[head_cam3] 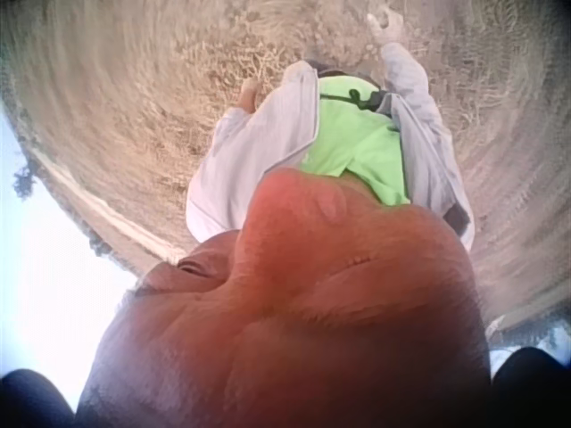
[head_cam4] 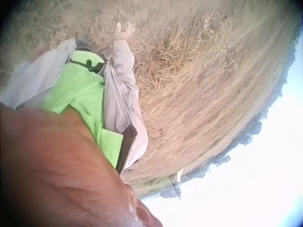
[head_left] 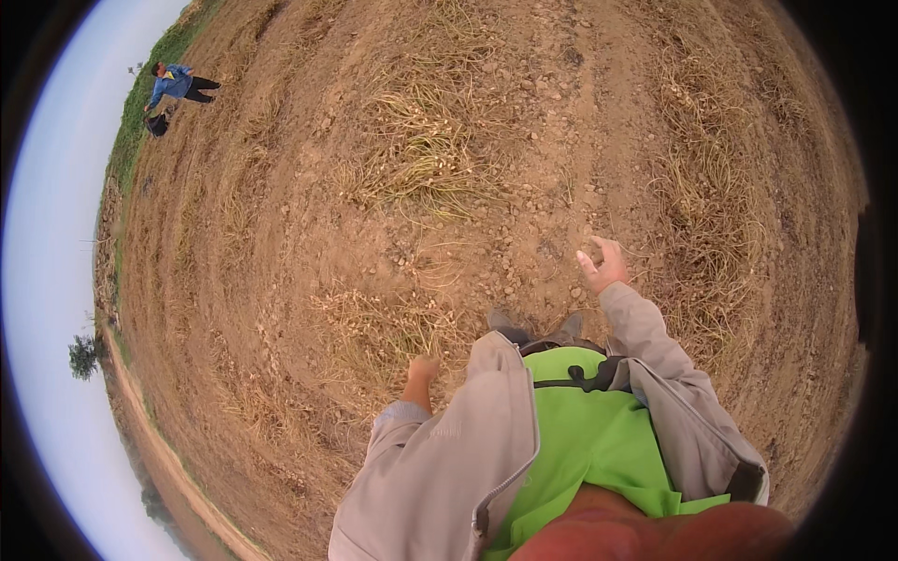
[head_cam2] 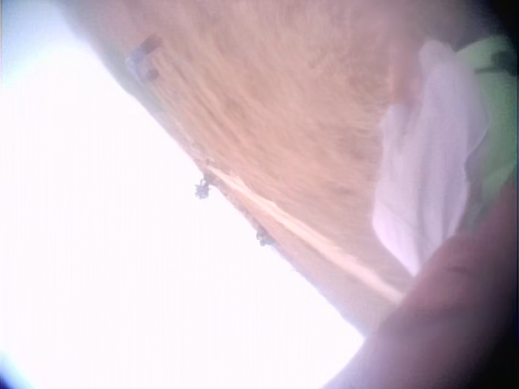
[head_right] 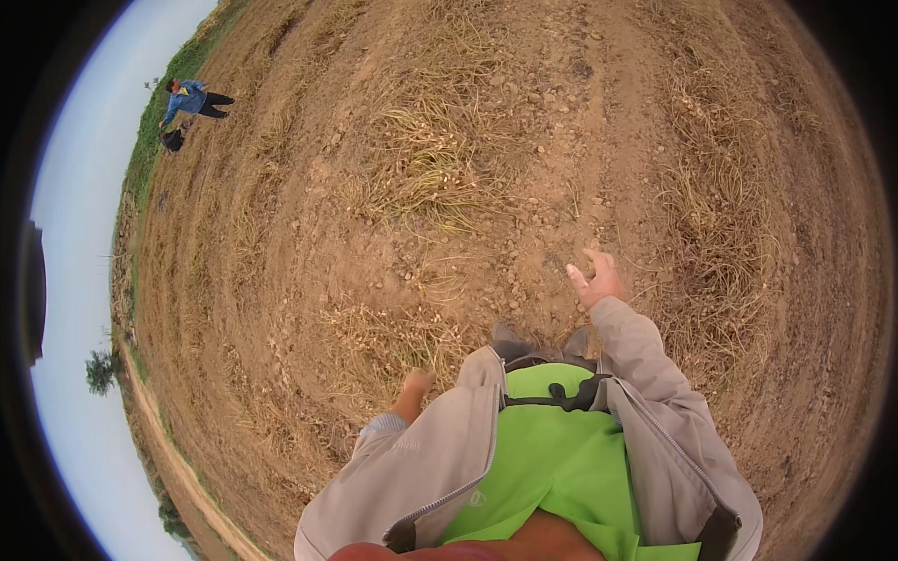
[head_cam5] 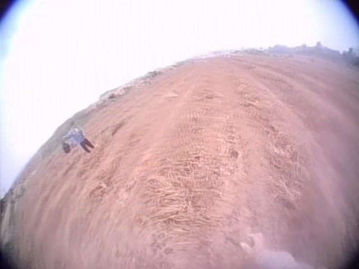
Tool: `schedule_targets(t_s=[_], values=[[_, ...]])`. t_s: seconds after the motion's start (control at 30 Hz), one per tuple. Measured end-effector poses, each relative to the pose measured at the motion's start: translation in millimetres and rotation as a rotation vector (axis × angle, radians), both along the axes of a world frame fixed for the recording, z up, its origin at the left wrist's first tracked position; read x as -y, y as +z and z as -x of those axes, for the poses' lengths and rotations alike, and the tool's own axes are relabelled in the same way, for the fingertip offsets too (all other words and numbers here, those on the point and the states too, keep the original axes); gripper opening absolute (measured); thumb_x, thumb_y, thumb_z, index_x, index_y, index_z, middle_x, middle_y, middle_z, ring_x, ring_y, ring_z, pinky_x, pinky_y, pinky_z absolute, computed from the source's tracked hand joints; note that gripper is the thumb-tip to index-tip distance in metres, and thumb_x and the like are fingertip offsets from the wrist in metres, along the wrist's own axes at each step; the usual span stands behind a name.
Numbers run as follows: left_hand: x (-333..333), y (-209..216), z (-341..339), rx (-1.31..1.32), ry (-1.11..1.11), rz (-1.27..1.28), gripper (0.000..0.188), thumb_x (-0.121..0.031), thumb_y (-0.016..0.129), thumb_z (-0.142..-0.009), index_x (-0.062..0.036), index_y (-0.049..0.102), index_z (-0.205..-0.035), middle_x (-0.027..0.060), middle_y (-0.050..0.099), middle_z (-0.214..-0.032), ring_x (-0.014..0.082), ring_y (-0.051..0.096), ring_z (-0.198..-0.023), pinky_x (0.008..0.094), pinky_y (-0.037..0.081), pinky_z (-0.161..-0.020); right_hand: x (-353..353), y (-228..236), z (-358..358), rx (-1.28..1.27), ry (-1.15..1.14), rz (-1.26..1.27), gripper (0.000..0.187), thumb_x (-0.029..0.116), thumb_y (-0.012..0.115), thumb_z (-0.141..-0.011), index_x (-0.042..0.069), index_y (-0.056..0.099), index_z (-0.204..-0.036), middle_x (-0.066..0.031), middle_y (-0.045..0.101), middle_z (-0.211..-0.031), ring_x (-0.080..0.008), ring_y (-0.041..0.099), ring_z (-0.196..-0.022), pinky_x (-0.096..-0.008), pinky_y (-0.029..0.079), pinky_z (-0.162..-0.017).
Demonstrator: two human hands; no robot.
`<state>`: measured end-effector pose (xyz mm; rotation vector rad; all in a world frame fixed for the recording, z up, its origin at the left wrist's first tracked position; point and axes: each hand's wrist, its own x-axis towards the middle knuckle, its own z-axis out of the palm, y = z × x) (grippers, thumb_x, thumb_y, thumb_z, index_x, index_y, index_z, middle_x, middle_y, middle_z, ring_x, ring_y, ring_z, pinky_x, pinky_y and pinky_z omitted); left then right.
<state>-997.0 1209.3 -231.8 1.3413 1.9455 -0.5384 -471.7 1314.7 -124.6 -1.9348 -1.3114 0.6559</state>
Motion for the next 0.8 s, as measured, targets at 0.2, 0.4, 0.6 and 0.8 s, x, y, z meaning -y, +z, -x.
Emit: schedule_targets(t_s=[0.2,0.4,0.6,0.8], values=[[88.2,-52.4,32.4,0.132,-0.058,0.170,0.057,-0.049,0.050,-0.085,-0.0019,0.069,-0.110,0.0210,0.062,-0.121,0.0337,0.059,-0.116,0.0419,0.045,-0.099,-21.7,-30.6,0.5,0.231,-0.100,0.223,0.049,0.036,0.073,-0.081,0.004,0.062,-0.117,-0.0173,0.061,-0.111,-0.0303,0.061,-0.098,-0.0395,0.050,-0.087],[115.3,-84.6,49.0,0.169,-0.020,0.177,0.053,-0.042,0.046,-0.088,-0.0025,0.065,-0.118,0.0201,0.061,-0.125,0.0335,0.056,-0.120,0.0410,0.042,-0.103,41.4,-54.2,-68.3,0.278,-0.476,0.750,0.042,0.037,0.069,-0.081,0.007,0.065,-0.110,-0.0168,0.068,-0.107,-0.0319,0.064,-0.101,-0.0408,0.050,-0.087],[48.3,-91.8,69.8,0.076,0.116,0.118,0.056,-0.051,0.047,-0.089,-0.0042,0.070,-0.109,0.0223,0.065,-0.114,0.0361,0.061,-0.112,0.0443,0.048,-0.095,29.8,-42.0,-78.0,0.368,-0.425,0.821,0.035,0.036,0.062,-0.085,0.007,0.068,-0.103,-0.0165,0.070,-0.098,-0.0328,0.067,-0.090,-0.0449,0.051,-0.080],[-69.1,-34.8,65.4,0.076,0.473,-0.122,0.051,-0.042,0.056,-0.083,0.0020,0.070,-0.103,0.0253,0.067,-0.106,0.0365,0.063,-0.107,0.0432,0.048,-0.095,-93.7,-70.4,-43.5,0.426,-0.280,0.734,0.044,0.044,0.059,-0.087,0.002,0.070,-0.094,-0.0202,0.070,-0.097,-0.0365,0.066,-0.095,-0.0446,0.049,-0.086]])
